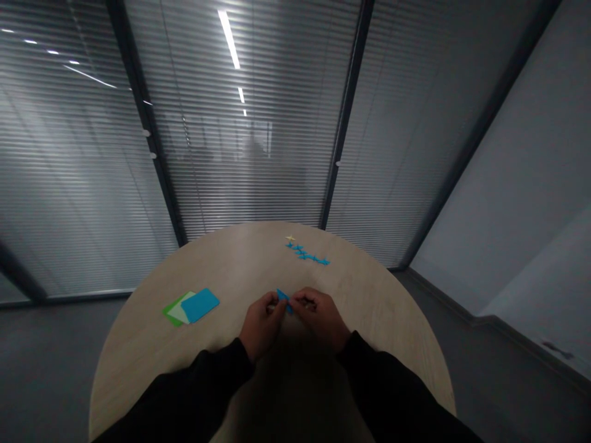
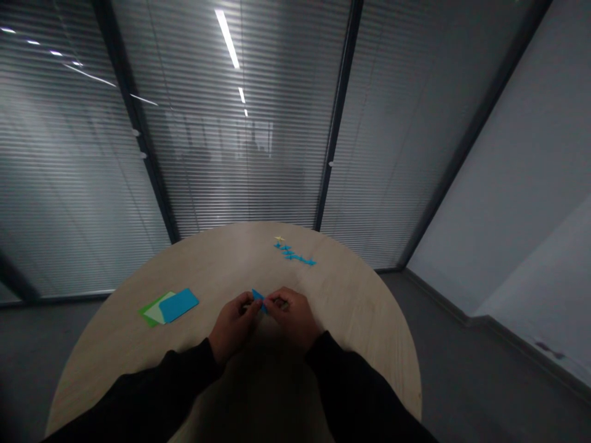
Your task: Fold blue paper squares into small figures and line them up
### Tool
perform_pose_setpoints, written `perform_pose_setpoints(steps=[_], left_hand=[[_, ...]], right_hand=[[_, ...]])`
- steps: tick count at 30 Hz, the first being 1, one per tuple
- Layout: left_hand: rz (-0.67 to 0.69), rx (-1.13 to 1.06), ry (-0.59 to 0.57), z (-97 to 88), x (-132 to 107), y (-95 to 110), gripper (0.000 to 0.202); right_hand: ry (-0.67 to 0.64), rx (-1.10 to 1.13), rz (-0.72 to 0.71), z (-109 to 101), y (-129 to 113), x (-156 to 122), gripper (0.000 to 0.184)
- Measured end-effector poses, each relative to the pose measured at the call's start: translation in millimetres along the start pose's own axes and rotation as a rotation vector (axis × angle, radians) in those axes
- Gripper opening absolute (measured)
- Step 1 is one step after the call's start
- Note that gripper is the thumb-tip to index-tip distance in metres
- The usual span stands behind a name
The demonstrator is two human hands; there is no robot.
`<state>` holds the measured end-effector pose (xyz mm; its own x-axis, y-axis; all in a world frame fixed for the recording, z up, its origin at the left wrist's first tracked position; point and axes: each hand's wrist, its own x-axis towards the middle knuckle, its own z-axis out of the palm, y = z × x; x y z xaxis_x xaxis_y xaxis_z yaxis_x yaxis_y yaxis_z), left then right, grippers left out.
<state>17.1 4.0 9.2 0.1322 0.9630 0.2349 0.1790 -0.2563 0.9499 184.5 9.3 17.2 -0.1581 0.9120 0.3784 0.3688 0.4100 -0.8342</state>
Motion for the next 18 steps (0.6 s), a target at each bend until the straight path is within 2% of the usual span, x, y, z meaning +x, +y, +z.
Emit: perform_pose_setpoints(steps=[4,10,18], left_hand=[[-0.012,0.033,-0.002,-0.5,0.4,-1.9,0.030],[-0.008,0.117,-0.113,-1.0,0.8,-7.4,0.035],[-0.010,0.064,-0.121,-2.5,1.7,-5.8,0.034]], right_hand=[[0.001,-0.029,0.005,-0.6,-3.2,-0.9,0.017],[-0.101,0.071,0.089,-5.5,-4.5,-0.1,0.020],[-0.042,0.154,0.159,1.8,0.9,0.1,0.026]])
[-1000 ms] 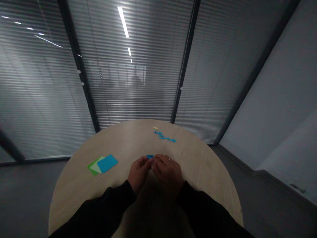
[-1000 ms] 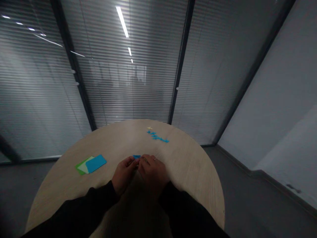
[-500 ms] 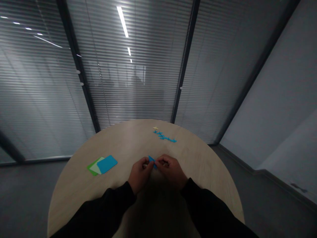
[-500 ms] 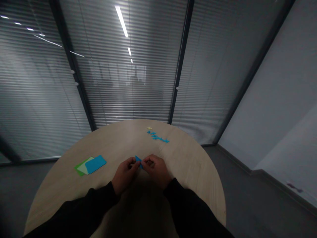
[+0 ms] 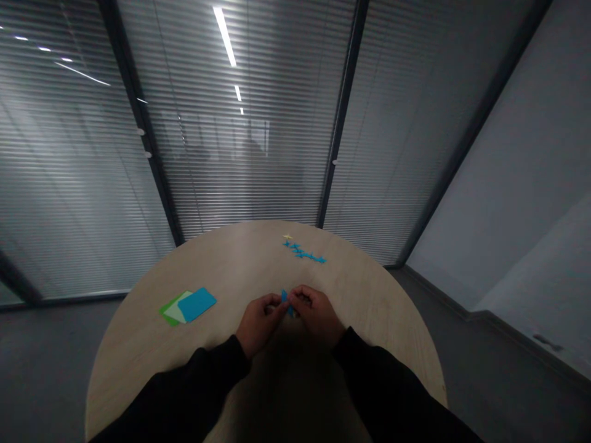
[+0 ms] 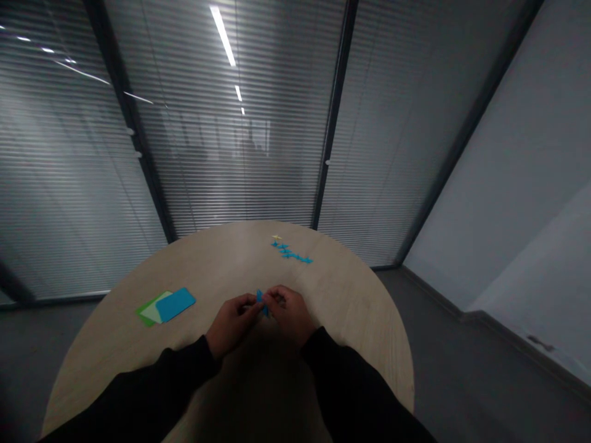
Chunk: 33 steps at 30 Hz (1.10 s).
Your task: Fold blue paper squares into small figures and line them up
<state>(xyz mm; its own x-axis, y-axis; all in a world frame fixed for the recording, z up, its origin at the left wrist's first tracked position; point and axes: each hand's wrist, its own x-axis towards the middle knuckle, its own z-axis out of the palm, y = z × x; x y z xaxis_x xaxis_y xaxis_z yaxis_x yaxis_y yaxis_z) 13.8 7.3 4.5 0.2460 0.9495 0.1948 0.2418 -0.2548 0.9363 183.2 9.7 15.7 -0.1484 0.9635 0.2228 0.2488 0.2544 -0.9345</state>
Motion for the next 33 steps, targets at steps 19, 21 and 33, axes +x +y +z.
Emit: perform_pose_setpoints(steps=[19,21,33], left_hand=[[0.029,-0.162,0.083,-5.7,2.9,2.9,0.029],[0.005,-0.158,0.061,-6.8,2.1,3.8,0.029],[0.033,-0.211,0.148,-3.0,5.9,-4.1,0.028]], right_hand=[[-0.022,-0.092,-0.116,2.5,-1.1,0.3,0.018],[-0.016,-0.089,-0.118,2.9,-1.7,0.1,0.016],[0.134,-0.172,-0.145,8.3,6.5,0.6,0.018]])
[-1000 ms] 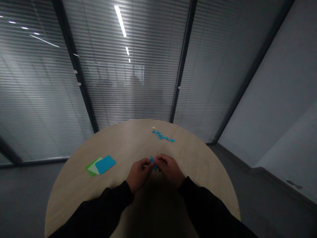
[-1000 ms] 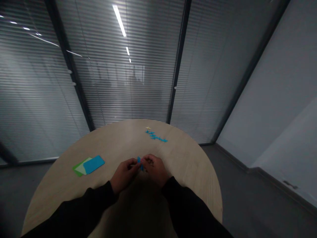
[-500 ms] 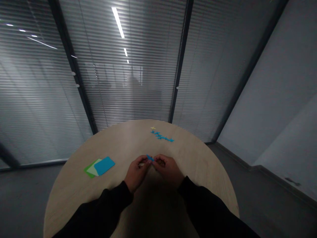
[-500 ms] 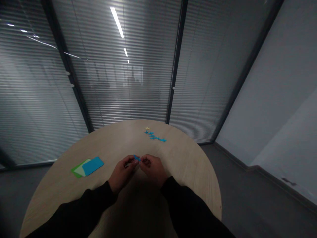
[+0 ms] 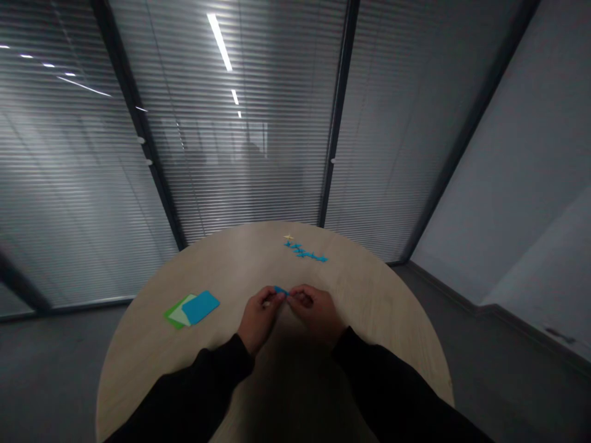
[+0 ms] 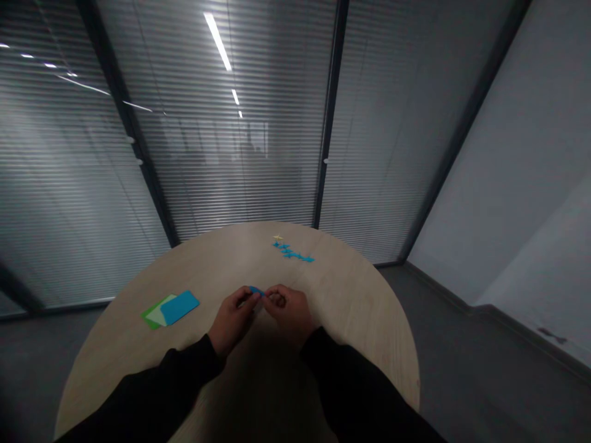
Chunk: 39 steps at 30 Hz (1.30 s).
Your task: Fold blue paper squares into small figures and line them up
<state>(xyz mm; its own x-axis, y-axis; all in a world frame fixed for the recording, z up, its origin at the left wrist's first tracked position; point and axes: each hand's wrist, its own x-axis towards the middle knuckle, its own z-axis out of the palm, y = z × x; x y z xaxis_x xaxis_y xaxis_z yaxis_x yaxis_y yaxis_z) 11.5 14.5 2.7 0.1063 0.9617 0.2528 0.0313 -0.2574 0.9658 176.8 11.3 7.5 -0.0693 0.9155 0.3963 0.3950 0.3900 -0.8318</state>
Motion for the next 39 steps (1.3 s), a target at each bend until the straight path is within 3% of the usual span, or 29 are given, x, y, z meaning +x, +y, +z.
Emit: perform_pose_setpoints(steps=[2,4,7,15,23,29,33,39], left_hand=[[-0.018,-0.049,0.034,0.1,0.1,0.1,0.038],[-0.076,-0.104,-0.005,-0.3,-0.7,1.0,0.053],[-0.055,-0.141,-0.019,-1.3,-3.1,4.0,0.059],[0.116,0.137,0.015,-6.6,-4.7,10.2,0.020],[0.155,0.119,0.001,-5.9,-5.9,12.0,0.020],[0.106,0.080,-0.021,-2.8,-7.5,12.9,0.045],[0.130,0.110,-0.015,-2.8,-6.5,10.6,0.022],[0.059,0.032,-0.006,-3.5,-6.8,14.4,0.019]], right_hand=[[0.041,-0.058,-0.003,-0.6,-0.7,-0.5,0.019],[0.075,-0.136,-0.047,-2.9,-2.1,-1.1,0.018],[0.101,-0.244,-0.140,-6.9,-4.1,-1.9,0.015],[0.058,-0.320,-0.282,-8.7,-5.3,-3.5,0.021],[0.053,-0.278,-0.353,-7.6,-8.0,-4.7,0.020],[0.063,-0.253,-0.303,-4.1,-7.7,-5.0,0.017],[0.103,-0.238,-0.321,-3.5,-8.8,-5.4,0.016],[0.106,-0.130,-0.358,-5.4,-10.7,-3.6,0.014]])
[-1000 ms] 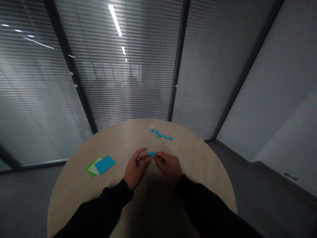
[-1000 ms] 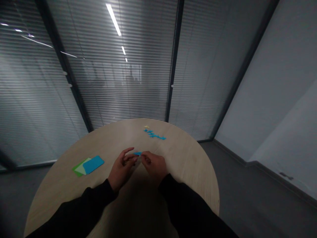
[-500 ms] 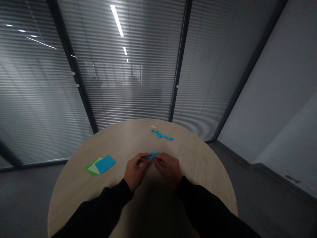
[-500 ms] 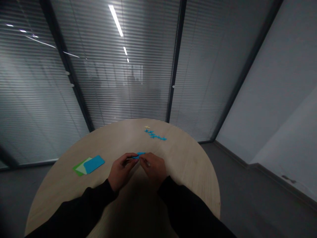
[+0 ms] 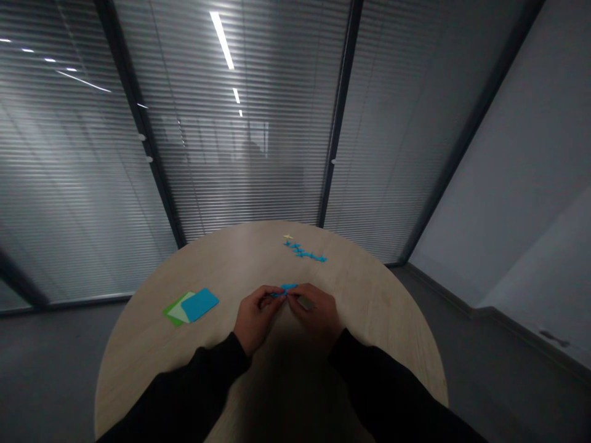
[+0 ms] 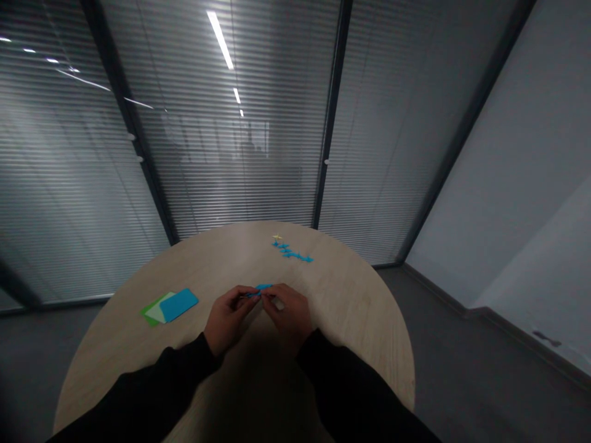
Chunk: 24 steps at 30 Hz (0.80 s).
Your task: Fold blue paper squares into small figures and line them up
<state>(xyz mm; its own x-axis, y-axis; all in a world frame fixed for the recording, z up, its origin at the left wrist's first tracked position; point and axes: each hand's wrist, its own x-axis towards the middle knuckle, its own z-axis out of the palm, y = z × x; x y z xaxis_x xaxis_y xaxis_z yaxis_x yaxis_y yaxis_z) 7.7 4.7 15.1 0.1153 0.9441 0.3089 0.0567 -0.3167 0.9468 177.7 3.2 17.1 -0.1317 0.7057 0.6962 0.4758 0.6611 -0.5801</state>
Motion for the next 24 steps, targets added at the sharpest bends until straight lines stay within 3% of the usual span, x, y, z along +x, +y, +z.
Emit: perform_pose_setpoints(steps=[8,14,20,24], left_hand=[[0.055,-0.084,-0.012,-2.8,0.0,-4.4,0.016],[0.114,0.024,0.001,-4.5,0.4,-5.2,0.015],[0.176,0.091,-0.013,-5.6,1.5,-2.5,0.010],[0.159,0.060,-0.013,-2.9,-0.2,-1.9,0.010]], right_hand=[[-0.045,0.098,-0.011,-7.8,-0.8,4.2,0.011],[-0.039,0.114,-0.043,-8.0,-1.0,5.3,0.009],[-0.075,0.092,-0.205,-14.1,3.2,9.1,0.009],[-0.062,0.090,-0.170,-12.6,0.6,8.9,0.005]])
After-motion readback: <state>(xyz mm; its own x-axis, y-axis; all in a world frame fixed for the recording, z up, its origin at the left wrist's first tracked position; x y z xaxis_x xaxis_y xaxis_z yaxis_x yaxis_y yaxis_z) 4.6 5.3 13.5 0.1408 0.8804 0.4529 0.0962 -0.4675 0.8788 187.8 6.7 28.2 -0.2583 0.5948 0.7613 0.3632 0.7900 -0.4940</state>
